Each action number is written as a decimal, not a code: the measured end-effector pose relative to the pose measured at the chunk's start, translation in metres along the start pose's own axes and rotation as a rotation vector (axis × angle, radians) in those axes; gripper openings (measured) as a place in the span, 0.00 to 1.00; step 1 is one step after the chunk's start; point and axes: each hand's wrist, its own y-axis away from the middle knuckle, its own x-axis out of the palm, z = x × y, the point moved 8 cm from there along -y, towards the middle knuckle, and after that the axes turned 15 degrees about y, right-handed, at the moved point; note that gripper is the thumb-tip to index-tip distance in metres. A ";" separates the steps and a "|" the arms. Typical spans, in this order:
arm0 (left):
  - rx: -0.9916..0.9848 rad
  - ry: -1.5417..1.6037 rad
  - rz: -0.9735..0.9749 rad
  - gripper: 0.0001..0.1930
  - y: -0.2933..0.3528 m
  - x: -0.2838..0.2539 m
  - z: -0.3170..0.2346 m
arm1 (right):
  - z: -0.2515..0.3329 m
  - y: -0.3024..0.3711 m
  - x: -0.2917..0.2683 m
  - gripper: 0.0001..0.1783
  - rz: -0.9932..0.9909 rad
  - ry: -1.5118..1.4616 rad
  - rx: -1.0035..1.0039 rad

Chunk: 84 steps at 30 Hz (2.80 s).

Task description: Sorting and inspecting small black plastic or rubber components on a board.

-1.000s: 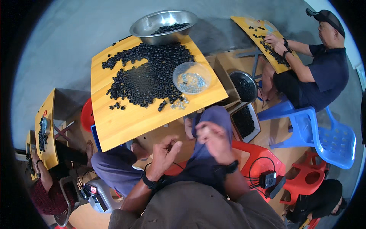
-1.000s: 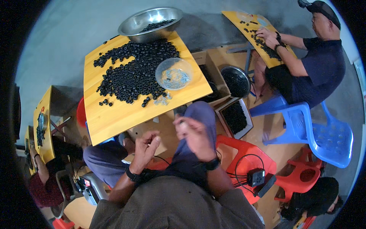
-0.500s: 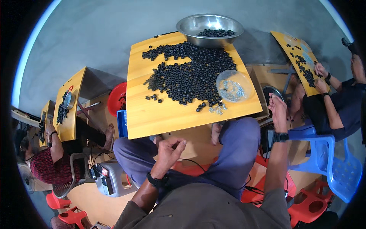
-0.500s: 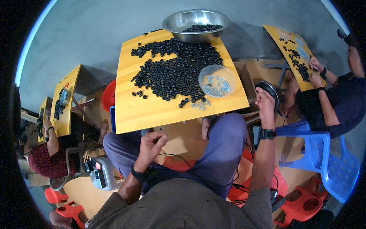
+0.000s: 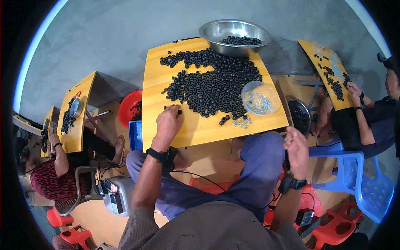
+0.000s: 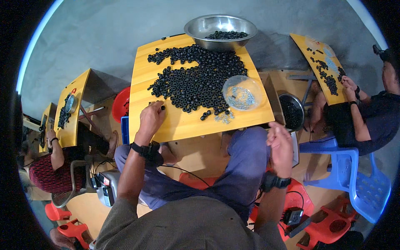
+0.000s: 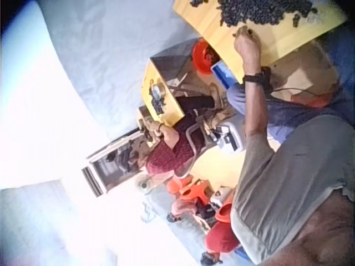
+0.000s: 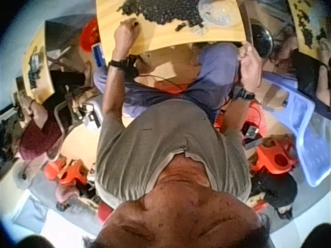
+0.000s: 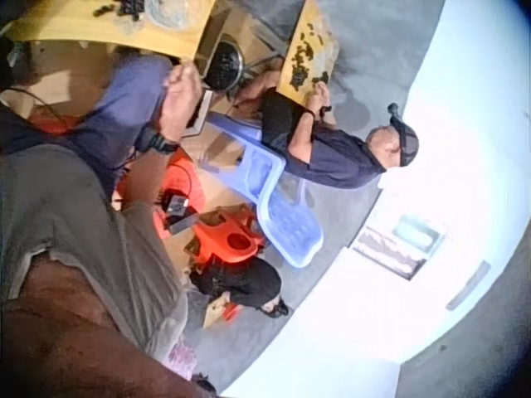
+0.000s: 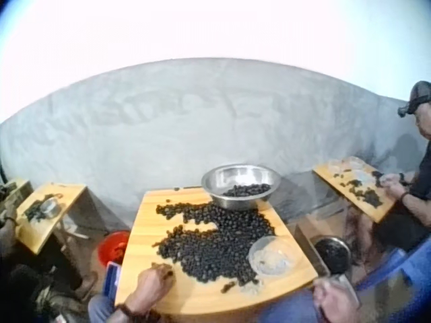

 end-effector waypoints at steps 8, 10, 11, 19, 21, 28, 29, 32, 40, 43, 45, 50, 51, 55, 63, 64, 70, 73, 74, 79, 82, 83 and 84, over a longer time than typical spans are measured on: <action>-0.241 0.773 0.224 0.11 0.057 0.037 -0.035 | -0.053 0.050 0.126 0.14 0.352 0.143 0.136; -0.379 0.985 0.350 0.10 0.091 0.048 -0.065 | -0.074 0.055 0.158 0.14 0.447 0.062 0.237; -0.381 0.970 0.388 0.10 0.103 0.052 -0.074 | -0.082 0.058 0.171 0.13 0.492 0.011 0.296; 0.051 0.861 0.392 0.13 0.120 0.036 -0.127 | -0.096 0.077 0.194 0.12 0.656 -0.246 0.450; 0.136 0.816 0.366 0.13 0.117 0.035 -0.132 | -0.104 0.084 0.193 0.11 0.701 -0.406 0.535; 0.130 0.840 0.352 0.13 0.118 0.041 -0.141 | -0.113 0.081 0.183 0.11 0.616 -0.414 0.521; 0.099 0.864 0.368 0.13 0.117 0.045 -0.137 | -0.111 0.082 0.186 0.11 0.619 -0.438 0.545; 0.074 0.887 0.365 0.14 0.113 0.049 -0.134 | -0.118 0.074 0.183 0.12 0.632 -0.460 0.537; 0.006 0.421 0.097 0.07 0.037 0.049 -0.081 | -0.090 0.027 0.132 0.12 0.538 -0.443 0.311; 0.095 0.256 0.052 0.06 0.022 0.054 -0.073 | -0.094 0.027 0.133 0.11 0.523 -0.454 0.315; 0.136 0.198 0.057 0.05 0.020 0.062 -0.075 | -0.094 0.029 0.133 0.11 0.514 -0.446 0.316; 0.076 0.198 -0.005 0.03 0.019 0.070 -0.065 | -0.091 0.028 0.134 0.11 0.580 -0.455 0.274; 0.076 0.196 0.000 0.03 0.019 0.069 -0.066 | -0.091 0.029 0.134 0.12 0.590 -0.466 0.271; 0.097 0.211 0.029 0.03 0.021 0.067 -0.066 | -0.081 0.032 0.140 0.13 0.635 -0.472 0.229; -0.100 0.570 0.264 0.04 0.059 0.067 -0.115 | -0.082 0.035 0.140 0.12 0.640 -0.444 0.205; -0.161 0.677 0.334 0.03 0.070 0.068 -0.129 | -0.083 0.035 0.141 0.12 0.644 -0.458 0.208; 0.080 0.812 0.358 0.05 0.083 0.064 -0.181 | -0.091 0.033 0.137 0.12 0.536 -0.369 0.239; -0.026 0.859 0.382 0.06 0.085 0.072 -0.176 | -0.096 0.034 0.135 0.12 0.508 -0.382 0.268; -0.032 0.857 0.390 0.06 0.085 0.073 -0.177 | -0.096 0.034 0.135 0.12 0.507 -0.383 0.267; -0.151 0.911 0.373 0.04 0.089 0.079 -0.171 | -0.095 0.035 0.137 0.12 0.508 -0.339 0.251; -0.247 1.017 0.379 0.03 0.090 0.081 -0.165 | -0.099 0.036 0.137 0.11 0.500 -0.293 0.275; -0.283 1.071 0.417 0.02 0.091 0.088 -0.164 | -0.101 0.037 0.136 0.11 0.517 -0.300 0.275; -0.319 1.122 0.452 0.02 0.093 0.094 -0.161 | -0.103 0.037 0.133 0.11 0.514 -0.308 0.274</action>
